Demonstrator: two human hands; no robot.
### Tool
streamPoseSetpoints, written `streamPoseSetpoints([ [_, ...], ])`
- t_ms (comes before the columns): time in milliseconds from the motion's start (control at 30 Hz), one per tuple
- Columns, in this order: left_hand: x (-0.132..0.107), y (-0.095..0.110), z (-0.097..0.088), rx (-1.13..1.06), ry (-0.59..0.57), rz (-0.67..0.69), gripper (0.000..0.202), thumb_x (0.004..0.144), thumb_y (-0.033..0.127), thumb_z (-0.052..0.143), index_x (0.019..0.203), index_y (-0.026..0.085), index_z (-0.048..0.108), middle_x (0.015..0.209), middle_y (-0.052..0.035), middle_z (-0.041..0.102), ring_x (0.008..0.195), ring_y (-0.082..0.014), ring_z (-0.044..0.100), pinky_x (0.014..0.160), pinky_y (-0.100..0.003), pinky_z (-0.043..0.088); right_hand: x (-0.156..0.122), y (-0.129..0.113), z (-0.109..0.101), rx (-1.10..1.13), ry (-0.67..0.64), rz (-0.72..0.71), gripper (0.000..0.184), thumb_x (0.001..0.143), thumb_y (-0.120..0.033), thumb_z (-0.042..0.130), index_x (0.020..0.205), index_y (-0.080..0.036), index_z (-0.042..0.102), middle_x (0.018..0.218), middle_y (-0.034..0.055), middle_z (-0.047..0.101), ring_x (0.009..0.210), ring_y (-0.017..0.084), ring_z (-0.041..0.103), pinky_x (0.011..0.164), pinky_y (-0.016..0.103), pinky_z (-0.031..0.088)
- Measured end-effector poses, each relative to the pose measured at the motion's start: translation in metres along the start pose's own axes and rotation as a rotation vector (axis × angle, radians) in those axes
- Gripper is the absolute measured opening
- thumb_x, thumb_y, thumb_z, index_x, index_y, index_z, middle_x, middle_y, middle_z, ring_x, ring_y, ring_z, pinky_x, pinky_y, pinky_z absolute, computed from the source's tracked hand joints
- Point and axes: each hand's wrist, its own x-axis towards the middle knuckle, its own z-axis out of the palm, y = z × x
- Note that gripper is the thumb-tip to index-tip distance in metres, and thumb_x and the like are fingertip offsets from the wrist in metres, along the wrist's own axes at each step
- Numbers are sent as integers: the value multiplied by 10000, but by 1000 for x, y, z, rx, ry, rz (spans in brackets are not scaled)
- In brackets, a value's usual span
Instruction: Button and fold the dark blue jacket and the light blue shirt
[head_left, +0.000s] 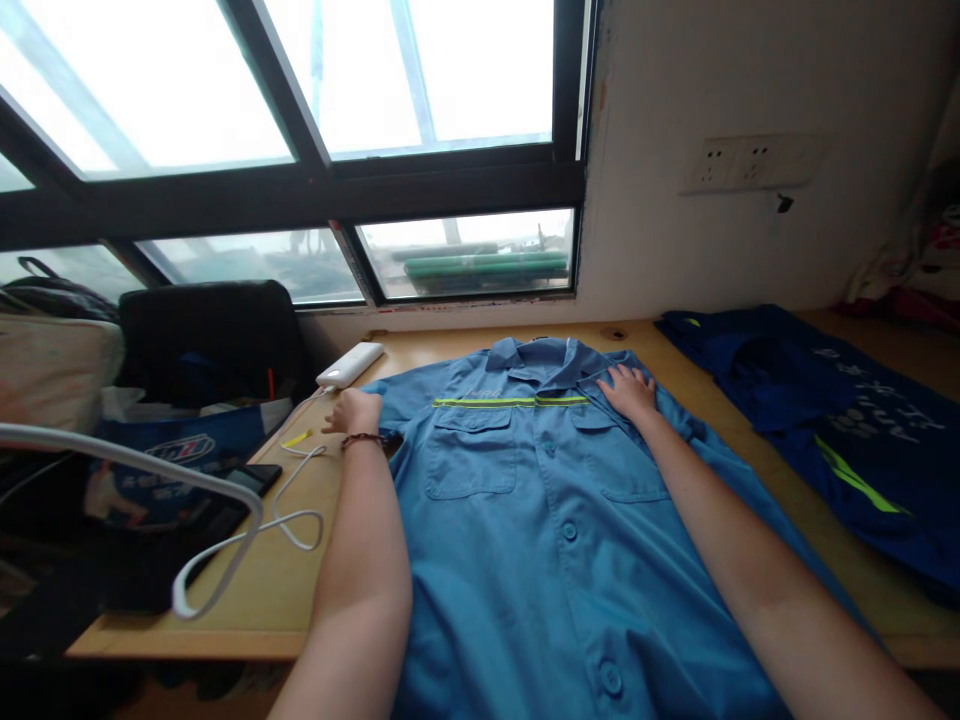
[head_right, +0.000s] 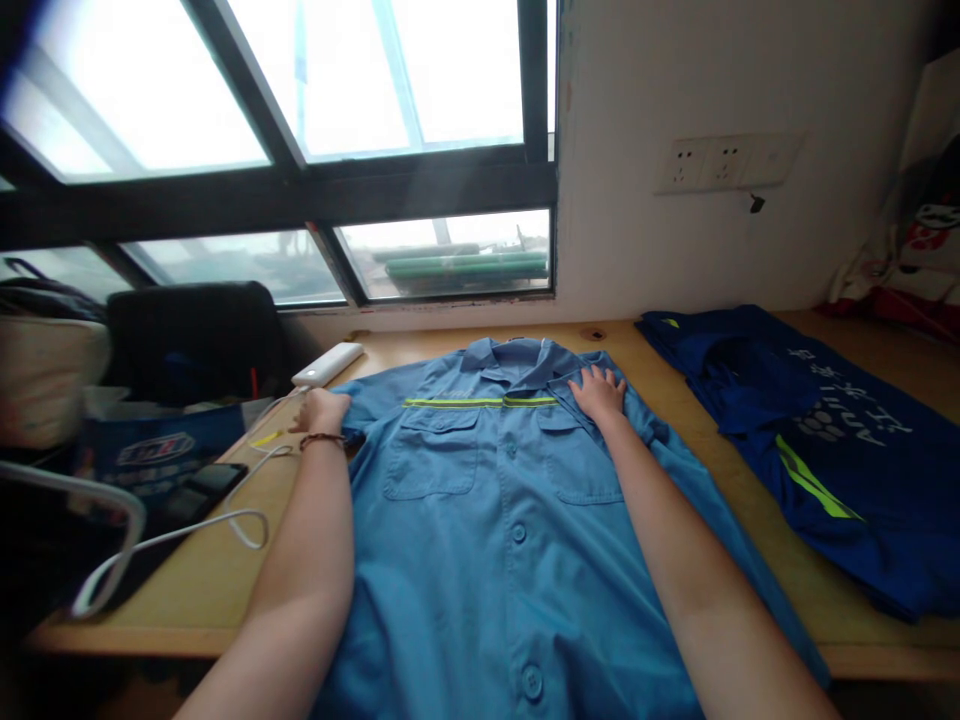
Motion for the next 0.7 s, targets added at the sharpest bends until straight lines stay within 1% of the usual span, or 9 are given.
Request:
streamPoseSetpoints([
  [100,6,16,-14,-55,43,-85,392,664,239,558,1028,93,540,1019,-187,587,990,-345,520,777,-473,428,0,1,0,5,10,-9,503,834,-531,283,1231,-264,437,1332,44,369,1177,302,292,938,525,231],
  [200,-2,43,-39,-200,5,188,387,659,262,592,1019,125,555,1008,-122,606,986,-286,534,838,-407,418,1,1,1,2,1,-2,506,835,-529,281,1237,-262,432,1338,47,358,1180,302,285,940,526,224],
  [233,-9,54,-49,-286,-81,310,389,656,280,606,1011,129,563,1010,-106,608,974,-264,541,844,-385,420,1,1,1,1,-6,2,507,835,-528,281,1239,-260,430,1341,50,353,1182,304,281,940,527,222],
  [300,-28,75,-70,-496,-407,521,435,662,350,620,1038,137,564,1036,-89,603,925,-229,569,811,-350,448,2,1,2,-1,-11,3,508,835,-527,280,1240,-261,429,1344,52,348,1183,305,280,937,529,223],
  [367,-48,91,-87,-649,-736,601,531,662,425,620,1116,163,532,1086,-98,584,853,-218,602,755,-351,476,2,2,3,0,-2,-1,506,833,-531,280,1238,-267,429,1340,47,354,1178,305,286,932,529,229],
  [433,-58,100,-95,-748,-895,611,576,660,464,616,1154,188,509,1136,-111,557,824,-219,617,741,-357,483,3,3,5,3,9,-3,509,829,-538,282,1237,-271,430,1335,43,364,1177,303,291,930,523,235],
  [500,-56,102,-90,-790,-897,603,568,668,481,602,1148,191,512,1153,-116,548,858,-229,613,761,-357,476,4,4,6,8,12,-1,516,826,-545,286,1236,-270,433,1333,42,370,1178,303,290,932,515,238],
  [567,-45,99,-74,-701,-839,579,568,656,490,602,1127,183,526,1144,-119,557,930,-248,588,781,-350,466,5,4,7,14,9,4,519,823,-549,288,1234,-269,437,1335,41,369,1180,306,289,932,515,238],
  [700,-26,89,-27,-100,-820,558,731,453,410,743,1133,239,537,1209,-109,522,1072,-297,496,835,-346,426,6,4,8,20,1,8,514,824,-543,290,1234,-271,437,1342,41,361,1184,309,283,932,525,227],
])
